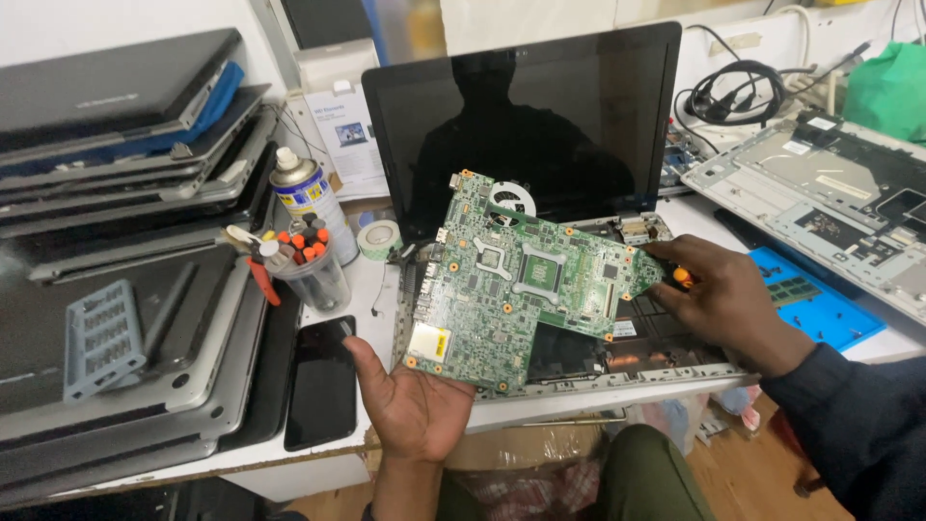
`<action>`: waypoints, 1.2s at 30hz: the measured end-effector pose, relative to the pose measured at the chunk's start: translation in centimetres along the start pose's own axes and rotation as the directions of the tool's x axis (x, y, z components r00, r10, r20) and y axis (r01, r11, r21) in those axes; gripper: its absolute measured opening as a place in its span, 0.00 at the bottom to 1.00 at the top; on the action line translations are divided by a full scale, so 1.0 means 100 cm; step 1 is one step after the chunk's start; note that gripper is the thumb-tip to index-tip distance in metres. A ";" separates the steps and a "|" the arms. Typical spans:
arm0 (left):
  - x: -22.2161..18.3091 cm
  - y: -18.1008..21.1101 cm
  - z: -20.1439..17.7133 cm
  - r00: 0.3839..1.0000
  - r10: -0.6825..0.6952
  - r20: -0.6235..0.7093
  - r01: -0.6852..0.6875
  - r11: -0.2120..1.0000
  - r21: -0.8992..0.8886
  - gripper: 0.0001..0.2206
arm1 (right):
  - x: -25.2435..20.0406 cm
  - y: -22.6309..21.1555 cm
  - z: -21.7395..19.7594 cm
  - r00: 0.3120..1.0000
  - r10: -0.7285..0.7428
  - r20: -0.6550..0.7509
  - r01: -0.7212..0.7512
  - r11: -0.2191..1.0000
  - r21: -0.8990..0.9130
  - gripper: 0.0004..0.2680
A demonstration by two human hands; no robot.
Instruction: The person uses a blue plastic pry tool to disconnect cables and loosen components on a laptop motherboard. They then use an orange screwdriver to unscrew the motherboard from the chassis and lift it out, holding it up to inspect both sides.
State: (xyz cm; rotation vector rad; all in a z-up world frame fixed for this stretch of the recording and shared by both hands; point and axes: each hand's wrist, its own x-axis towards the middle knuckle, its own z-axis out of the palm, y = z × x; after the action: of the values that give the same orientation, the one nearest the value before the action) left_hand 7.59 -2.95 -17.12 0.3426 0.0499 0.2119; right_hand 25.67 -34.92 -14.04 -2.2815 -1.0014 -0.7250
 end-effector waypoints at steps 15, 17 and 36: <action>0.009 -0.009 -0.026 0.998 -0.011 -0.067 0.042 0.883 0.468 0.22 | 0.008 -0.007 -0.035 0.997 0.071 0.019 -0.073 0.986 0.152 0.22; 0.010 -0.009 -0.032 0.994 0.001 -0.112 0.051 0.889 0.456 0.22 | 0.013 -0.005 -0.045 0.969 0.245 0.042 -0.248 0.958 0.143 0.25; 0.036 -0.014 -0.108 0.894 0.398 -0.207 -0.115 0.648 0.753 0.07 | 0.009 0.030 -0.020 0.731 0.605 0.317 -0.554 0.796 -0.244 0.14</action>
State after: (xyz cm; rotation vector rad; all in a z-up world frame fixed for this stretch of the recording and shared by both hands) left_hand 10.45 0.11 -27.77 1.1257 0.4641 0.5514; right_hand 27.96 -37.51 -12.81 -2.7058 -0.3194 -0.0744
